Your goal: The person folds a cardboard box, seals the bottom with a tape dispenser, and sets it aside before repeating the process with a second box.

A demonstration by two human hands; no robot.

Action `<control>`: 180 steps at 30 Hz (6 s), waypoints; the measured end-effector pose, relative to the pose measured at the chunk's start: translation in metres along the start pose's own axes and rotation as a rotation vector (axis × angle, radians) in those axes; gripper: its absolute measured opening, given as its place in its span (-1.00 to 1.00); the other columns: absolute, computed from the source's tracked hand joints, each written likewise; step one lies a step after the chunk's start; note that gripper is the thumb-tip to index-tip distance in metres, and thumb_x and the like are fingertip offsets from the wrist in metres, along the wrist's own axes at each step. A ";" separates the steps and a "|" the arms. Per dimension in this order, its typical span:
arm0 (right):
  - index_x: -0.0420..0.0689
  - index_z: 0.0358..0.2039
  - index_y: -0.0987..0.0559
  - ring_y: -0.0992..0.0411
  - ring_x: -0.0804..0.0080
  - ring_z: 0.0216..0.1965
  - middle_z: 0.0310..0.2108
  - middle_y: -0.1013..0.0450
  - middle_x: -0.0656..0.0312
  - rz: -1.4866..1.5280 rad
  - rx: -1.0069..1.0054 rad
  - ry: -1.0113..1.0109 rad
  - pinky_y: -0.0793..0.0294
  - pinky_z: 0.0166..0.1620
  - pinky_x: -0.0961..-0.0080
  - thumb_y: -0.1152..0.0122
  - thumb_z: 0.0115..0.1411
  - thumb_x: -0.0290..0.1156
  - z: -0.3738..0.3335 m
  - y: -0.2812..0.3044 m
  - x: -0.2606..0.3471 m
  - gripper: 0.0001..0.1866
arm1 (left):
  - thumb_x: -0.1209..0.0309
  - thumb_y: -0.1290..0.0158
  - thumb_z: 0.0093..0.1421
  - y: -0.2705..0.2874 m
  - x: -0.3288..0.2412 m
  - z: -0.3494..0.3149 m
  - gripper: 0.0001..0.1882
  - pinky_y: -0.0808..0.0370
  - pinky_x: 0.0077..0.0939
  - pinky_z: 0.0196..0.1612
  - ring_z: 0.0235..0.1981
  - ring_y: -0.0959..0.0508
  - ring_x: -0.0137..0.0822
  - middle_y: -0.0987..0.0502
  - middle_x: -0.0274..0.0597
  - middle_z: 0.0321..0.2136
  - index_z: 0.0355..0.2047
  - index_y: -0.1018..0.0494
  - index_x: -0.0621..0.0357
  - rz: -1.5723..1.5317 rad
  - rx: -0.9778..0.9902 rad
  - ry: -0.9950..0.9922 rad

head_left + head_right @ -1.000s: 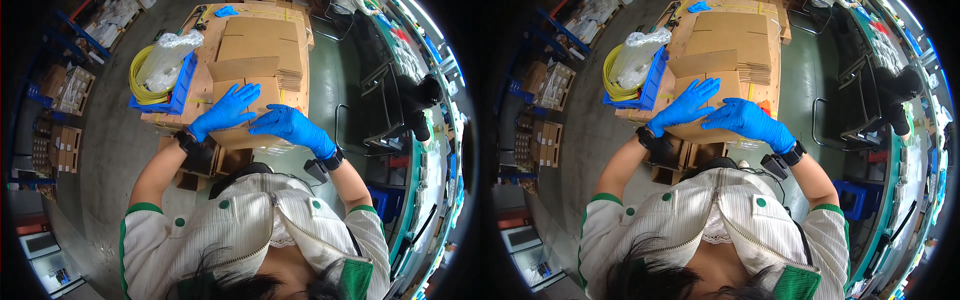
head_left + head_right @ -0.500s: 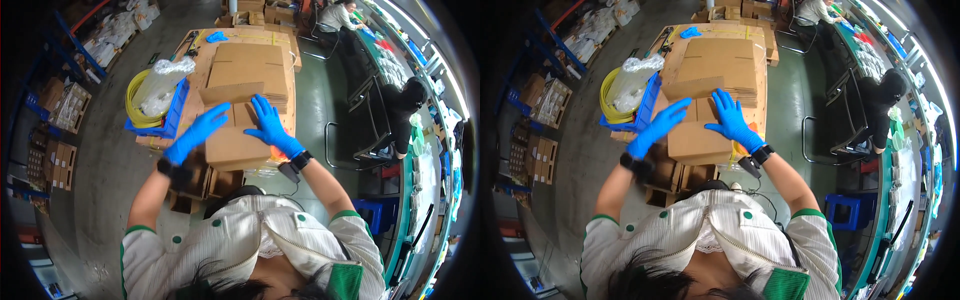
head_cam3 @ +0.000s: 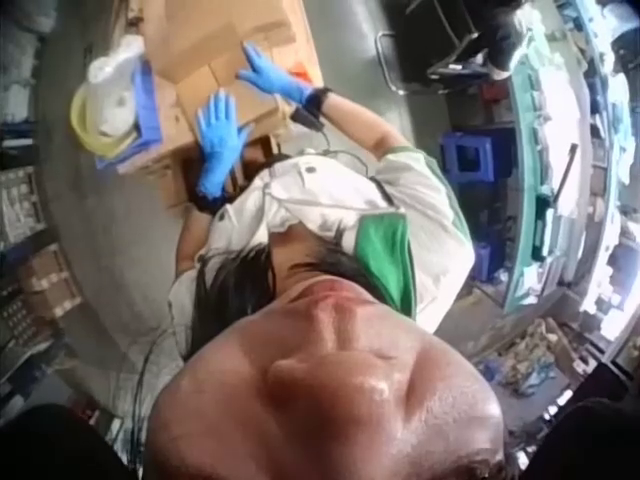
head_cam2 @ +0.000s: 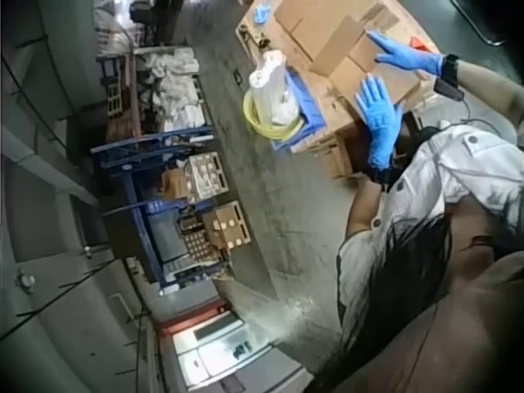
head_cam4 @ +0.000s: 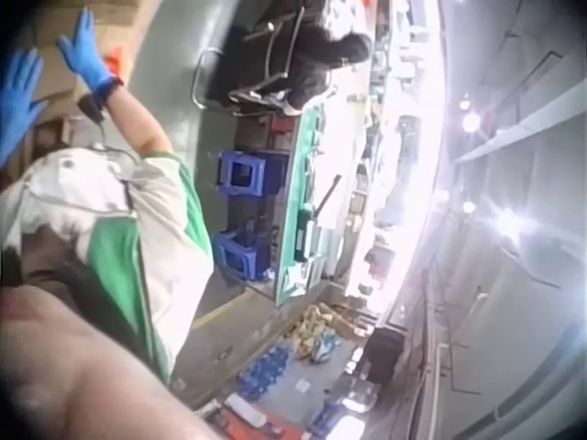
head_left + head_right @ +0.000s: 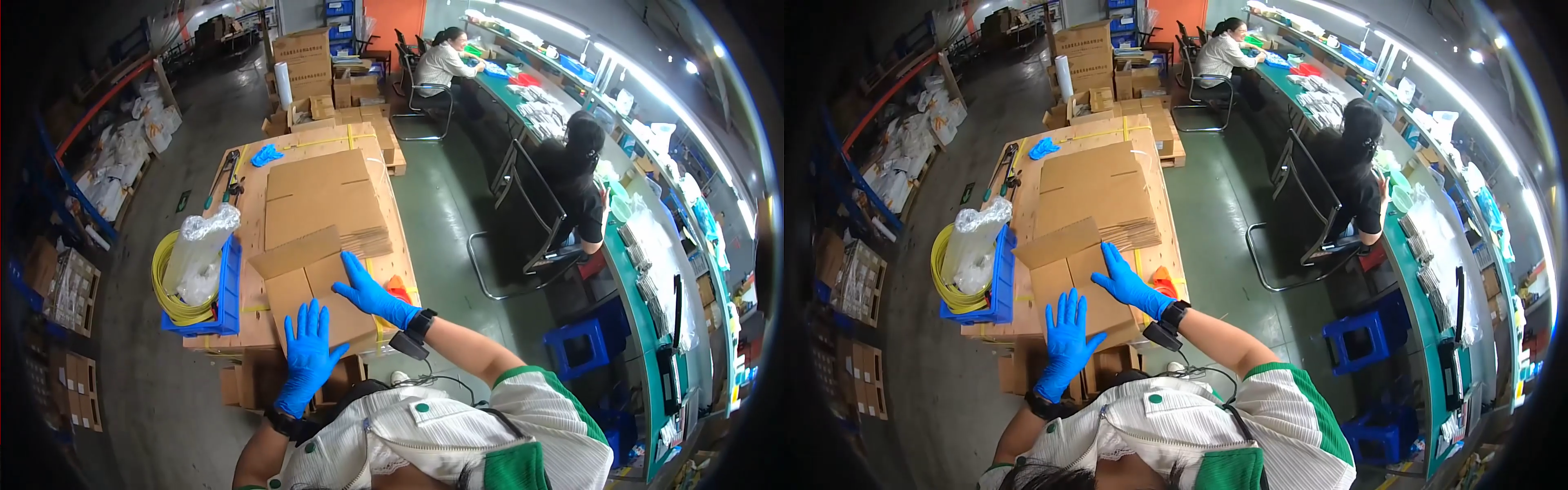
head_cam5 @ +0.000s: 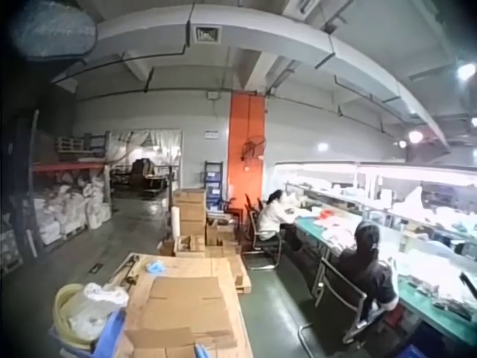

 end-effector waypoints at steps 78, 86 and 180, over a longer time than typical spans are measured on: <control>-0.13 0.33 0.10 0.26 0.44 0.37 0.36 0.13 0.19 0.542 0.155 -0.155 0.27 0.32 0.51 0.08 0.30 -0.29 0.012 0.012 0.002 -0.32 | 0.27 0.11 0.29 -0.049 0.115 0.036 -0.37 0.16 -0.20 0.32 0.35 0.11 -0.18 0.16 -0.06 0.34 0.31 0.04 0.06 -1.112 -0.422 0.358; -0.09 0.34 0.08 0.14 0.35 0.35 0.34 0.08 0.13 0.547 0.138 -0.268 0.16 0.31 0.44 0.07 0.30 -0.28 0.003 0.012 0.005 -0.32 | 0.00 0.04 0.17 -0.020 0.054 0.050 -0.24 0.09 0.18 0.23 0.28 -0.08 -0.11 -0.02 -0.07 0.29 0.26 -0.06 0.14 -0.037 -0.105 0.055; 0.15 0.32 -0.05 -0.41 0.01 -0.24 -0.26 -0.35 0.02 -0.526 0.542 0.320 -0.42 -0.14 0.29 -0.38 -0.09 -0.36 0.045 -0.010 0.149 -0.02 | 0.44 0.05 0.21 -0.013 0.137 0.011 -0.81 -0.42 -0.56 -0.50 -0.56 -0.48 -0.45 -0.51 -0.26 -0.58 -0.40 -0.52 0.29 -1.278 -0.733 0.745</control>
Point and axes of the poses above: each hand's wrist, its own z-axis towards the middle knuckle, its own y-axis out of the back of the hand, x = y × z, the point moved 7 cm from there along z, towards the middle knuckle
